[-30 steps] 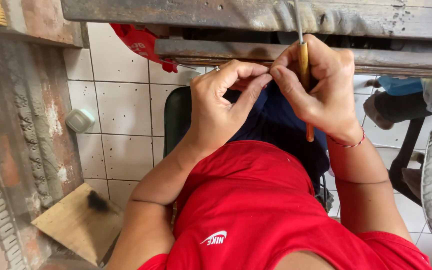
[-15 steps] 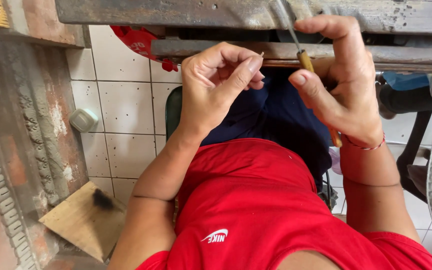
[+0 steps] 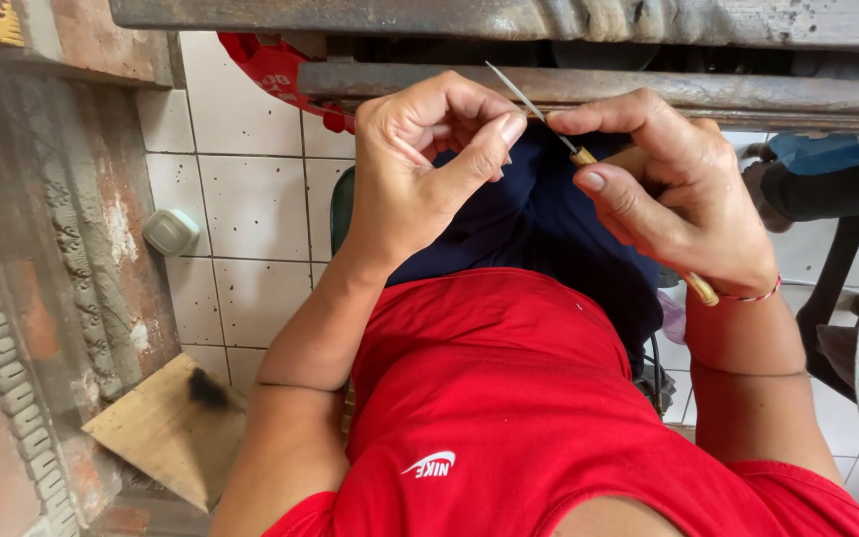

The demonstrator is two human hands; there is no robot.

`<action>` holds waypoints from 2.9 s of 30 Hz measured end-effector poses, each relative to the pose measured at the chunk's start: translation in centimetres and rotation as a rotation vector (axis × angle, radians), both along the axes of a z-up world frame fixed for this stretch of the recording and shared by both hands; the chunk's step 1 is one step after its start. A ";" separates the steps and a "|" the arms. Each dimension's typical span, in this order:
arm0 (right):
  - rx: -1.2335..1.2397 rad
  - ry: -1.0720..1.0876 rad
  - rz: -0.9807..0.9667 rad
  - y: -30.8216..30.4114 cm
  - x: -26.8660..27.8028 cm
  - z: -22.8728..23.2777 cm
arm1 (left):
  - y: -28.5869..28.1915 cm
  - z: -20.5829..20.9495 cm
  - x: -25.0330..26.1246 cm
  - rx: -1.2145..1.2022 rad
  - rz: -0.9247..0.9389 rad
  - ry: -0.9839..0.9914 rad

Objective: Filing the ends of small silver pins using a needle file at a workbench.

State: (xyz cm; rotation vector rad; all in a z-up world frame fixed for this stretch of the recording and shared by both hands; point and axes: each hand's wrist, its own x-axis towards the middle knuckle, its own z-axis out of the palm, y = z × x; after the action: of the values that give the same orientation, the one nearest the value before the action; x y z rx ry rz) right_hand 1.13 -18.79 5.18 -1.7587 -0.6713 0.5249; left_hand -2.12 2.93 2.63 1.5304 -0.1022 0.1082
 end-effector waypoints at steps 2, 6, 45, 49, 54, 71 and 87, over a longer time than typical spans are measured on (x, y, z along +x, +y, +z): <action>0.041 0.056 -0.011 0.1 -0.2 -0.6 | 0.1 0.1 0.0 0.030 0.006 -0.016; 0.139 0.150 -0.045 0.4 -0.6 -2.3 | 0.1 -0.4 0.1 0.097 0.049 -0.048; -0.320 -0.751 -0.141 2.2 1.1 -2.6 | -3.0 -1.7 1.8 -0.175 0.384 0.096; -0.363 -0.774 -0.145 0.8 -0.4 -3.3 | -2.8 -1.8 1.7 -0.183 0.364 0.097; -0.418 -0.800 -0.129 1.0 -0.6 -4.6 | -2.9 -2.1 1.7 -0.199 0.376 0.150; -0.223 -0.468 -0.225 0.5 -0.8 -3.2 | 0.0 -3.4 1.9 1.250 0.531 -0.806; -0.363 -0.750 -0.106 2.6 0.5 -2.4 | -0.9 -0.8 2.7 1.666 0.547 -0.975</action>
State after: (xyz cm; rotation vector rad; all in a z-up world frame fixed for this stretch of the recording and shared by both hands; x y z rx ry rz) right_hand 1.67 -16.16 2.75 -2.3390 -1.0321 -0.1254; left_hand 0.57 2.03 1.79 2.9672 -0.6664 1.5168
